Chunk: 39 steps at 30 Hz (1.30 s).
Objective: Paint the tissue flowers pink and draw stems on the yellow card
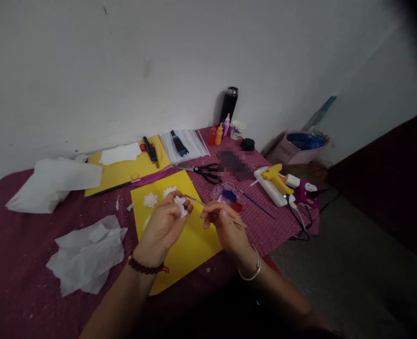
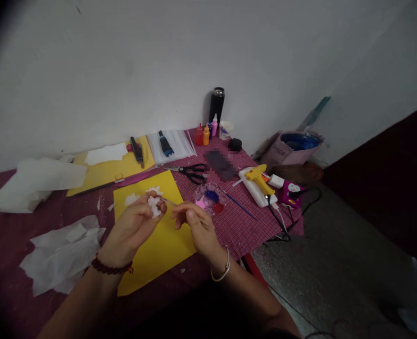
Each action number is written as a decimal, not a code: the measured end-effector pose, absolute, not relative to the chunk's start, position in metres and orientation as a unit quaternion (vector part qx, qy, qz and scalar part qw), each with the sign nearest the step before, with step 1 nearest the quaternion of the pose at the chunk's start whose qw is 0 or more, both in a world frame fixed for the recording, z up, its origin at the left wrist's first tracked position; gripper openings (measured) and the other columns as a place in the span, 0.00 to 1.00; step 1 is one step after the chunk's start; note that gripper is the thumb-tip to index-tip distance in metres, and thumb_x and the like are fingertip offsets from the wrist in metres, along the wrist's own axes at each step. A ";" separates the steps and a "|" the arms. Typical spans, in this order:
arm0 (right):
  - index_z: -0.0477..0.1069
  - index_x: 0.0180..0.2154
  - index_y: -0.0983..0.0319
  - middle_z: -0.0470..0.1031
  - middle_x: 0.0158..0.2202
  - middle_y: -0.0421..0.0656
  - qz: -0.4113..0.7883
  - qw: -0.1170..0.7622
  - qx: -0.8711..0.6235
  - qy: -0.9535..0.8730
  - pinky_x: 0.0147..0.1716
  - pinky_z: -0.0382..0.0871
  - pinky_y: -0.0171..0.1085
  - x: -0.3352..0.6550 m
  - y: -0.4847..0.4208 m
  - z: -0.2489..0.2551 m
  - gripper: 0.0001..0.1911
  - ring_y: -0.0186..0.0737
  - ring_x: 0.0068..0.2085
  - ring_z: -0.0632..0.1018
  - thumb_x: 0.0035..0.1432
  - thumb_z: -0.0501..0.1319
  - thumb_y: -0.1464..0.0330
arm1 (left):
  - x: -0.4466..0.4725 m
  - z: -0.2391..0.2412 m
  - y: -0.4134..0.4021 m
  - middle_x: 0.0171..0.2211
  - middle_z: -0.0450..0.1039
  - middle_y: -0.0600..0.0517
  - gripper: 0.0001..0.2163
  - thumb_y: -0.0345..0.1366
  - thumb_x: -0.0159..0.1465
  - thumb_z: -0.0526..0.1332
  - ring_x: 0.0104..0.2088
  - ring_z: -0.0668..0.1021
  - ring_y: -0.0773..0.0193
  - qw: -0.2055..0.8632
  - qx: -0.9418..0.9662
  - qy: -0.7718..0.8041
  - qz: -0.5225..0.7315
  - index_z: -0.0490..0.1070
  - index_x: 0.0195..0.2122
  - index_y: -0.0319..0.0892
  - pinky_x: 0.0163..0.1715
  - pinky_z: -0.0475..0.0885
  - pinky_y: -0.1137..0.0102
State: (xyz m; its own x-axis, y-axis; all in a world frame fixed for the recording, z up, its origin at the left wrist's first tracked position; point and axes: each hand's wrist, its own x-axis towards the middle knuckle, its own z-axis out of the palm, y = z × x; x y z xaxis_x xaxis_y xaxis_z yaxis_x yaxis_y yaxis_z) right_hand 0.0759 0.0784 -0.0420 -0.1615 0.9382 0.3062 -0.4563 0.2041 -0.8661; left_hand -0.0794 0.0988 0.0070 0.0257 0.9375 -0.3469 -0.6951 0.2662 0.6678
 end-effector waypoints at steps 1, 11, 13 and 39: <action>0.78 0.43 0.56 0.76 0.35 0.42 0.582 0.604 -0.246 -0.485 0.32 0.66 0.37 0.078 0.078 -0.043 0.17 0.35 0.30 0.74 0.68 0.54 0.56 | -0.078 0.006 0.098 0.27 0.69 0.54 0.17 0.18 0.36 0.57 0.30 0.74 0.69 0.692 0.165 0.386 0.587 0.70 0.27 0.39 0.32 0.70 0.76; 0.78 0.42 0.55 0.76 0.35 0.42 0.625 0.588 -0.236 -0.457 0.30 0.68 0.37 0.080 0.077 -0.047 0.13 0.35 0.29 0.75 0.67 0.57 0.58 | -0.055 0.003 0.092 0.29 0.75 0.53 0.10 0.28 0.45 0.71 0.30 0.75 0.68 0.662 0.231 0.411 0.583 0.76 0.30 0.39 0.33 0.71 0.73; 0.79 0.42 0.55 0.77 0.36 0.42 0.625 0.581 -0.247 -0.459 0.31 0.69 0.37 0.081 0.078 -0.049 0.12 0.35 0.30 0.75 0.67 0.58 0.60 | -0.056 0.004 0.089 0.31 0.76 0.52 0.10 0.29 0.47 0.71 0.31 0.75 0.68 0.656 0.240 0.415 0.583 0.77 0.32 0.40 0.34 0.71 0.74; 0.65 0.56 0.55 0.69 0.40 0.44 0.397 0.429 -0.256 -0.770 0.41 0.68 0.41 0.054 0.046 -0.031 0.17 0.41 0.42 0.72 0.70 0.47 0.72 | -0.149 0.010 0.068 0.16 0.50 0.61 0.19 0.43 0.70 0.53 0.13 0.51 0.76 0.543 0.049 0.435 0.716 0.57 0.22 0.42 0.13 0.45 0.77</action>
State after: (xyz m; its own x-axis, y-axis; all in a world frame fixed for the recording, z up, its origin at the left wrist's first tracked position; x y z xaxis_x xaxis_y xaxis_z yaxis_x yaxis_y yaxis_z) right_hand 0.0543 0.0465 -0.0309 -0.5004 0.7356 0.4567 0.0536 0.5528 -0.8316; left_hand -0.1488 0.0678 0.0100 -0.4050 0.8210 -0.4023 -0.7357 -0.0314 0.6766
